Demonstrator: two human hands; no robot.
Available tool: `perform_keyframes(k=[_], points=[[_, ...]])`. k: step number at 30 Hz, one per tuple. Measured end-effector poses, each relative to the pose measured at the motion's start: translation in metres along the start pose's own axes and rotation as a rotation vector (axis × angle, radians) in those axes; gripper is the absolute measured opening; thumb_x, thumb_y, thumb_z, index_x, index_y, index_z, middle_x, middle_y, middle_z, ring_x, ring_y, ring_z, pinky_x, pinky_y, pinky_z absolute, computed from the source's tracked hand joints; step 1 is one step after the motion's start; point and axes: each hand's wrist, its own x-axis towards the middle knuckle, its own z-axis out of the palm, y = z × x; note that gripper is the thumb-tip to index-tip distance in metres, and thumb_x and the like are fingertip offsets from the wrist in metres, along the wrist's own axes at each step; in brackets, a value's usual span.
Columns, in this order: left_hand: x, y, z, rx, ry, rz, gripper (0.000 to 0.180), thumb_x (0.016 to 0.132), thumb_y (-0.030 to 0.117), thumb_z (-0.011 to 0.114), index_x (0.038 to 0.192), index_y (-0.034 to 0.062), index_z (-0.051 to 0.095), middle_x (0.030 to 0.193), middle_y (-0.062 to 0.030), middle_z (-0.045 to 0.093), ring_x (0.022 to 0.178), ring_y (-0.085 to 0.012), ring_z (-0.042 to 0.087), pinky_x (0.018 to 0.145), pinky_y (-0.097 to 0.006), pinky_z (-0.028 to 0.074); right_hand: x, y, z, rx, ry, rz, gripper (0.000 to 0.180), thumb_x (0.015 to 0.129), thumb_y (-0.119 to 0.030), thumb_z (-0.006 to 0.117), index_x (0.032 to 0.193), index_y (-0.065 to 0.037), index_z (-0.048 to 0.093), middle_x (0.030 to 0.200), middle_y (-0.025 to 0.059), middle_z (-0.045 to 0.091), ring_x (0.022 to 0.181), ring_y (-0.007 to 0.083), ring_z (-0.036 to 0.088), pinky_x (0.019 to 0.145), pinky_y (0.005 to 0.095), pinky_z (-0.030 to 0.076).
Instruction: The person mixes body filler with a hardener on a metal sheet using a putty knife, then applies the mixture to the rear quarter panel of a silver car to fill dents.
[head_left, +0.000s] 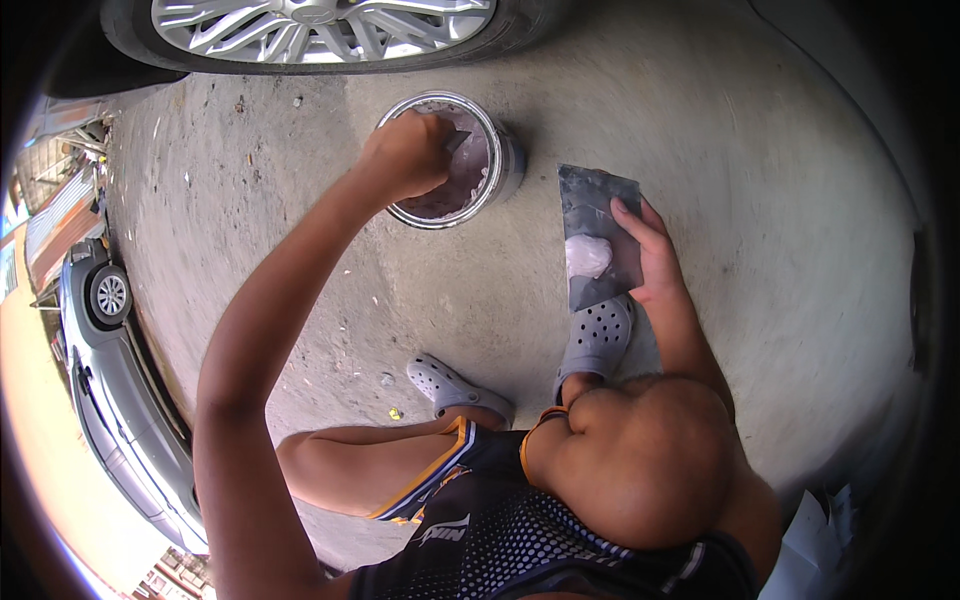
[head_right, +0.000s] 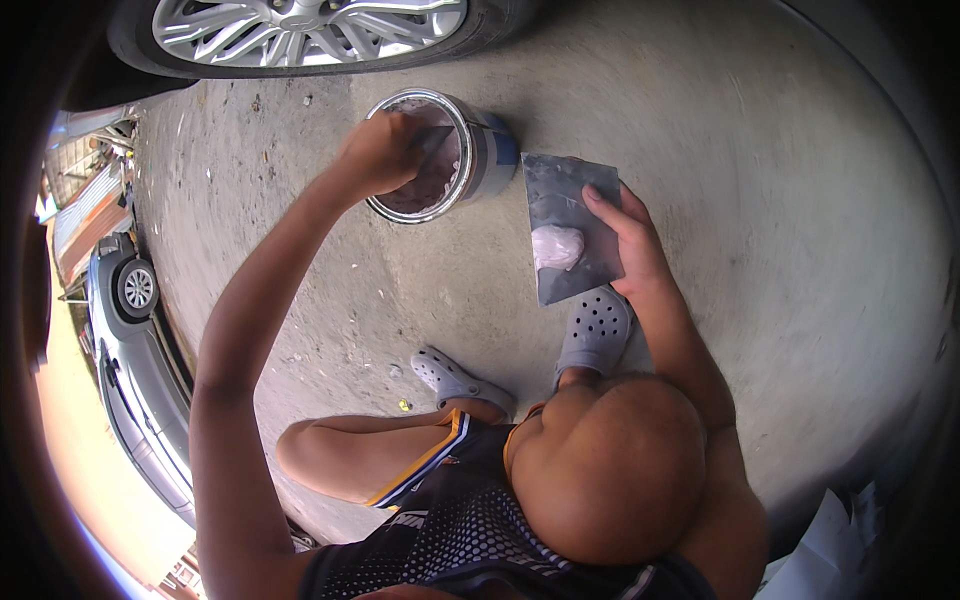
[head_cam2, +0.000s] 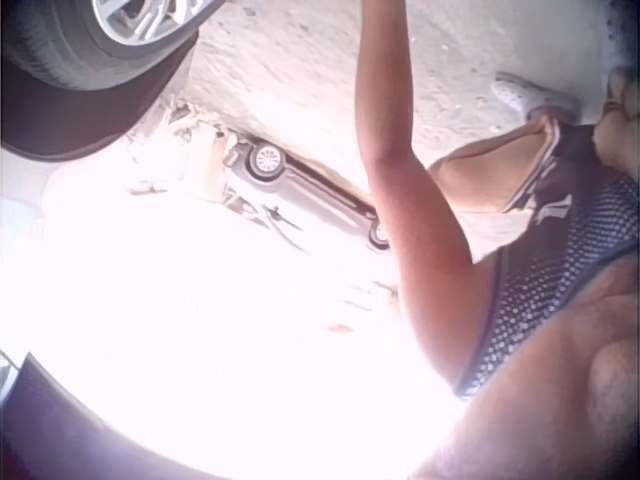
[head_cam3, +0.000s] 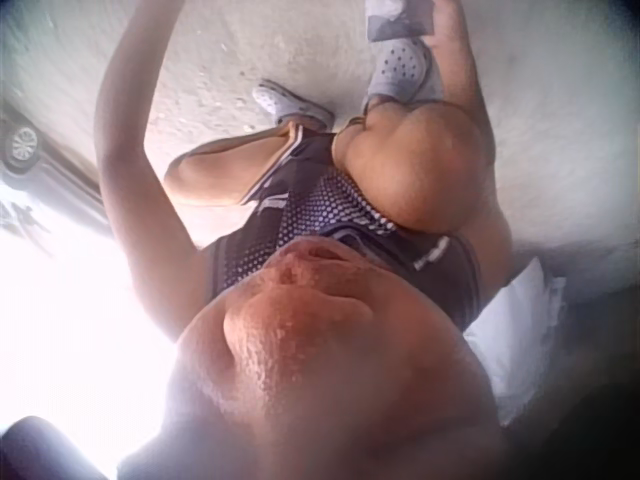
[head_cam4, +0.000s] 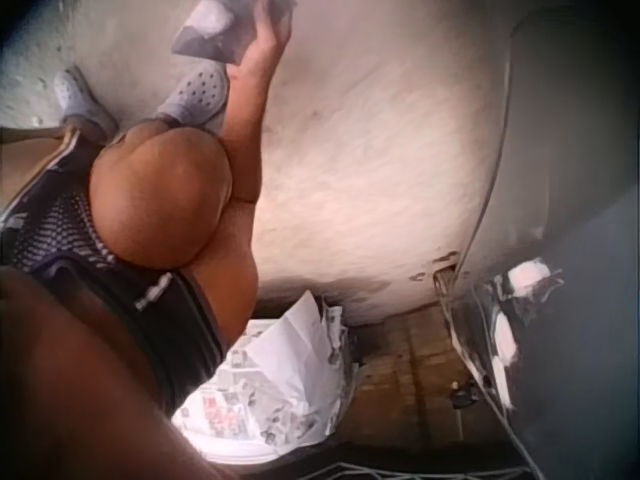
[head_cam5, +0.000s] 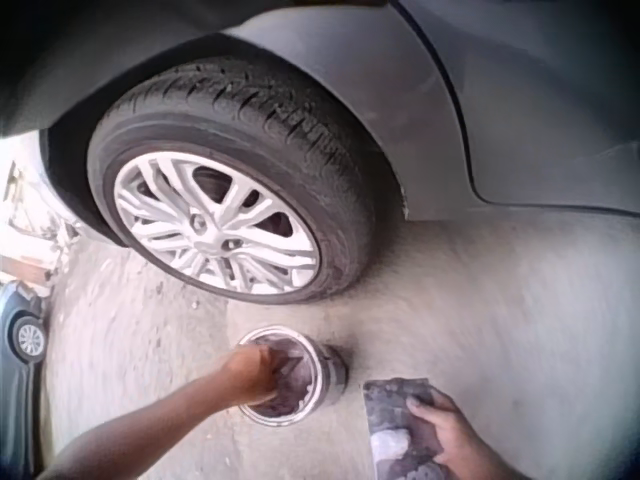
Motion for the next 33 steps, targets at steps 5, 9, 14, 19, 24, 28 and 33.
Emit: perform_keyframes(k=[5, 9, 14, 19, 24, 28, 33], points=[[0.017, 0.005, 0.018, 0.149, -0.054, 0.078, 0.024, 0.089, 0.021, 0.065, 0.106, 0.0091, 0.076, 0.097, -0.0201, 0.075, 0.092, -0.0373, 0.075, 0.081, -0.046, 0.06, 0.003, 0.002, -0.005, -0.008, 0.002, -0.009, 0.031, 0.1, -0.02, 0.066, 0.126, -0.003, 0.065, 0.117, 0.0073, 0.071, 0.106, 0.0185, 0.067, 0.094, 0.0334, 0.053], [0.026, 0.01, 0.022, 0.123, -0.101, 0.109, 0.023, 0.085, 0.017, 0.065, 0.101, 0.0043, 0.076, 0.097, -0.0232, 0.075, 0.091, -0.0394, 0.074, 0.082, -0.048, 0.06, 0.003, 0.001, -0.007, 0.009, 0.001, -0.007, 0.03, 0.1, -0.019, 0.066, 0.126, -0.003, 0.065, 0.117, 0.0071, 0.071, 0.106, 0.0183, 0.068, 0.093, 0.0334, 0.053], [0.036, -0.004, 0.042, 0.023, -0.087, 0.11, 0.025, 0.082, 0.014, 0.064, 0.098, -0.0011, 0.074, 0.098, -0.0272, 0.073, 0.095, -0.0424, 0.072, 0.087, -0.048, 0.058, 0.006, 0.002, -0.009, 0.031, -0.018, -0.006, 0.028, 0.1, -0.018, 0.066, 0.125, -0.004, 0.066, 0.116, 0.0066, 0.072, 0.105, 0.0178, 0.069, 0.092, 0.0334, 0.054], [0.038, -0.013, 0.047, -0.052, -0.079, 0.121, 0.025, 0.082, 0.014, 0.063, 0.097, -0.0027, 0.073, 0.097, -0.0286, 0.072, 0.096, -0.0434, 0.072, 0.087, -0.049, 0.057, 0.005, 0.003, -0.008, 0.047, -0.029, -0.011, 0.026, 0.1, -0.018, 0.066, 0.122, -0.004, 0.067, 0.115, 0.0069, 0.072, 0.105, 0.0176, 0.069, 0.092, 0.0335, 0.054], [0.02, -0.016, 0.031, -0.105, -0.024, 0.044, 0.026, 0.083, 0.015, 0.063, 0.102, 0.0007, 0.075, 0.096, -0.0271, 0.073, 0.093, -0.0426, 0.072, 0.086, -0.048, 0.057, 0.003, 0.001, -0.001, 0.039, -0.043, -0.02, 0.028, 0.1, -0.018, 0.066, 0.124, -0.003, 0.066, 0.115, 0.0074, 0.072, 0.105, 0.0182, 0.069, 0.092, 0.0339, 0.054], [-0.025, -0.001, 0.004, -0.216, 0.136, -0.017, 0.029, 0.085, 0.015, 0.065, 0.109, 0.0025, 0.075, 0.096, -0.0259, 0.074, 0.092, -0.0387, 0.073, 0.084, -0.044, 0.058, 0.004, 0.005, 0.003, 0.054, -0.004, -0.037, 0.03, 0.1, -0.019, 0.067, 0.126, -0.004, 0.065, 0.116, 0.0076, 0.071, 0.105, 0.0196, 0.069, 0.093, 0.0347, 0.054], [-0.101, 0.001, -0.043, -0.548, 0.433, -0.014, 0.034, 0.089, 0.007, 0.066, 0.121, -0.0047, 0.069, 0.098, -0.0181, 0.076, 0.093, -0.0197, 0.074, 0.086, -0.032, 0.056, 0.009, 0.001, 0.028, 0.018, 0.169, -0.102, 0.034, 0.099, -0.022, 0.069, 0.127, -0.004, 0.063, 0.12, 0.0082, 0.069, 0.106, 0.0202, 0.068, 0.093, 0.0358, 0.055]])
